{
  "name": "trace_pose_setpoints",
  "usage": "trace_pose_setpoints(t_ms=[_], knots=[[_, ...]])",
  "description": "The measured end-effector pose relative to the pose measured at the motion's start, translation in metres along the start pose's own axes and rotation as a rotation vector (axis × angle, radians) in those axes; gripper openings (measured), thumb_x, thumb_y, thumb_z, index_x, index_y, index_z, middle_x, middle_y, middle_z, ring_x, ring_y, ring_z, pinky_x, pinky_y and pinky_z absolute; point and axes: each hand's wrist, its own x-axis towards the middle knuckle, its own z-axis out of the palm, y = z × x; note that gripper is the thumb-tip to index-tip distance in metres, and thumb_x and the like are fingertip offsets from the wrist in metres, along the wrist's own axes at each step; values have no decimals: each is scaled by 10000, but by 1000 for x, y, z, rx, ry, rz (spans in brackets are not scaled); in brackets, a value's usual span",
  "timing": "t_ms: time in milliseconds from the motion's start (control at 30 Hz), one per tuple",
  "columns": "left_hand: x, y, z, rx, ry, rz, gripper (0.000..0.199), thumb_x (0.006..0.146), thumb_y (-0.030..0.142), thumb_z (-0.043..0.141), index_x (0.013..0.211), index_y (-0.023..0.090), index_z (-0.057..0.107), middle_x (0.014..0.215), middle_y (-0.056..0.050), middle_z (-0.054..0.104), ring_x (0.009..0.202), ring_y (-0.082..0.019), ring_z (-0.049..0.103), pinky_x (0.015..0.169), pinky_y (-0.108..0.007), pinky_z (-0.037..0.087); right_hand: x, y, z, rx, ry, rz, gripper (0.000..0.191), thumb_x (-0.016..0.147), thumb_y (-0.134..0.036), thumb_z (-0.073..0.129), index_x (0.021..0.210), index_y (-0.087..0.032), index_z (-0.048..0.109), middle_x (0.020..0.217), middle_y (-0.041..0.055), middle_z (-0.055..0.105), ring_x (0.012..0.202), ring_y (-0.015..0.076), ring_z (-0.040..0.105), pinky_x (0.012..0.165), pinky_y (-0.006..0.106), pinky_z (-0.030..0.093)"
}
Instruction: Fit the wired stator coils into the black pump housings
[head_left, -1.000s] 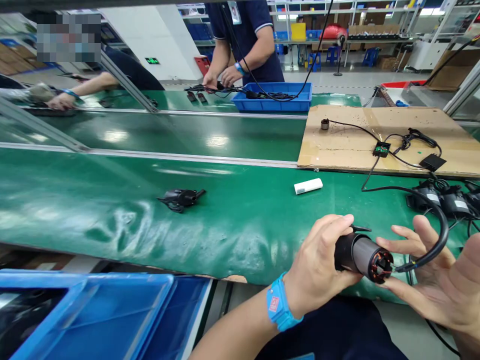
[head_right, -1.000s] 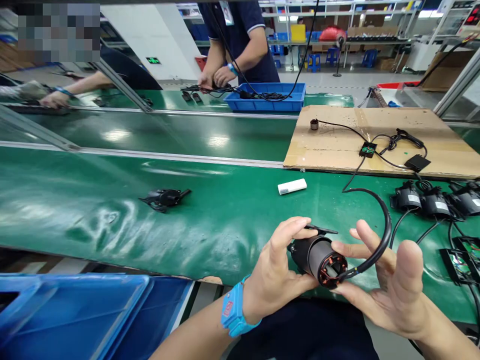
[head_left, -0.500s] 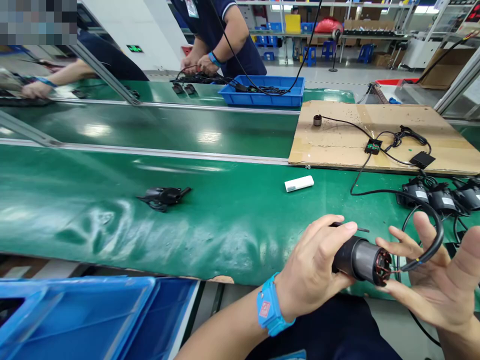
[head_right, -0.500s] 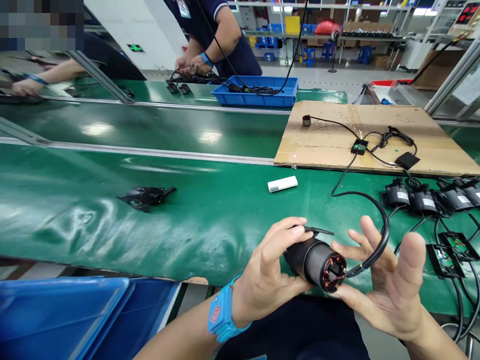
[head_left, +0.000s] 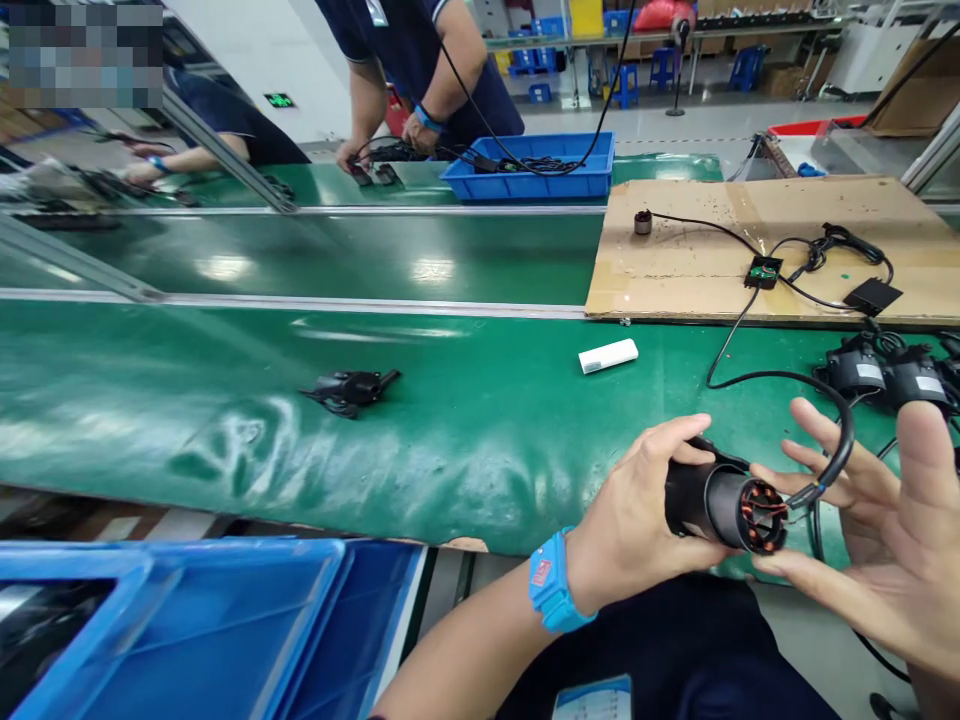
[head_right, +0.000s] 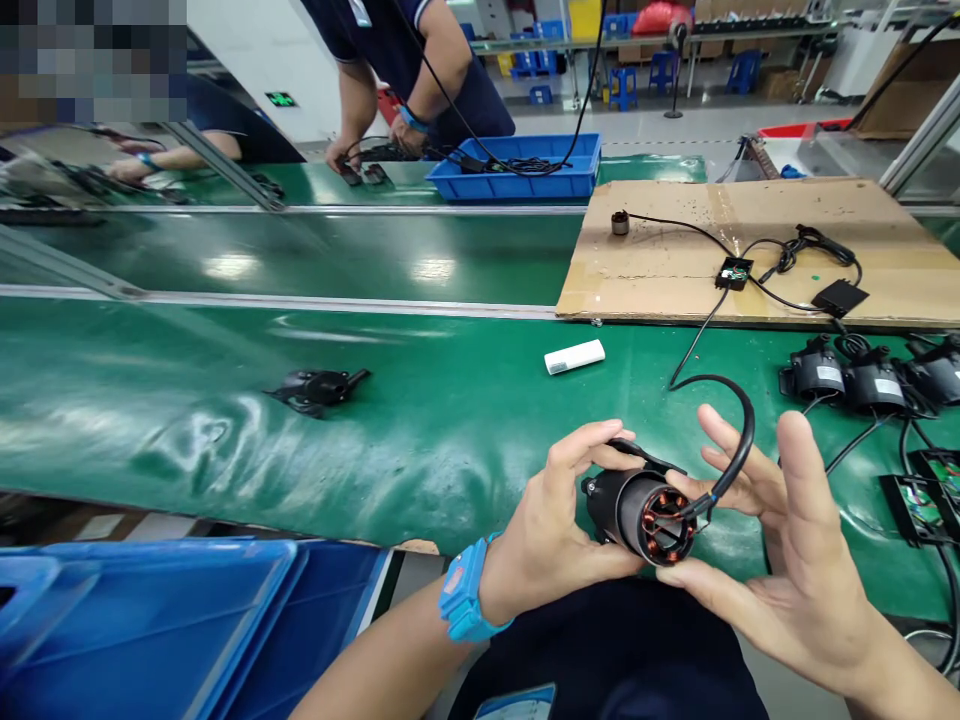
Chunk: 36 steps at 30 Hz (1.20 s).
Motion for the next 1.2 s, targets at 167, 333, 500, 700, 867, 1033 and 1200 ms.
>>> trace_pose_setpoints(t_ms=[167, 333, 500, 700, 867, 1033, 1200], knots=[[-1, 3, 1, -3, -5, -87, 1047, 652, 301, 912, 1495, 271, 292, 1160, -68, 657, 1142, -239, 650, 1003, -385, 532, 0, -1, 2, 17, 38, 50, 1216, 766, -152, 828, 1648, -328, 10, 1581, 96, 384, 1422, 291, 422, 1152, 400, 477], [0, 5, 0, -83, -85, -158, 1086, 610, 293, 933, 1477, 290, 278, 1097, -18, 682, 1147, -216, 658, 1027, -358, 521, 1, -1, -4, 96, -85, 65, 1183, 799, -123, 799, 1649, -291, -7, 1588, 163, 352, 1233, 266, 619, 1012, 317, 575], [-1, 6, -1, -102, -106, -195, 1085, 584, 326, 948, 1456, 307, 303, 1142, -12, 670, 1125, -199, 668, 1043, -347, 509, -1, -1, -7, 72, -92, 101, 1161, 806, -167, 809, 1653, -253, 19, 1583, 165, 364, 1335, 269, 534, 1068, 294, 523], [-3, 5, 2, -104, -99, -165, 1096, 613, 315, 936, 1481, 272, 268, 1113, -25, 688, 1164, -211, 654, 1032, -338, 519, -4, 1, -5, 98, -124, 114, 1135, 832, -132, 779, 1650, -274, 6, 1604, 170, 322, 1293, 273, 564, 1097, 315, 499], [-4, 3, 4, -89, -80, -121, 1054, 652, 304, 910, 1491, 248, 273, 1108, -55, 696, 1178, -241, 652, 1018, -376, 534, -10, 4, -3, 94, -141, 113, 1103, 858, -130, 754, 1649, -256, -4, 1612, 167, 305, 1343, 274, 515, 1125, 327, 461], [-4, 1, 4, -103, -84, -80, 1066, 645, 314, 924, 1491, 243, 281, 1137, -67, 699, 1207, -245, 641, 1050, -379, 515, -13, 4, -5, 5, -186, 141, 1073, 888, -187, 733, 1649, -218, -22, 1621, 147, 293, 1407, 259, 448, 1143, 317, 431], [-5, -1, 5, -149, -94, -89, 1096, 626, 354, 941, 1493, 249, 278, 1135, -70, 709, 1223, -259, 638, 1044, -384, 526, -15, 4, -6, -94, -300, 140, 1088, 871, -284, 770, 1651, -190, 18, 1645, 130, 242, 1478, 245, 344, 1225, 340, 270]])
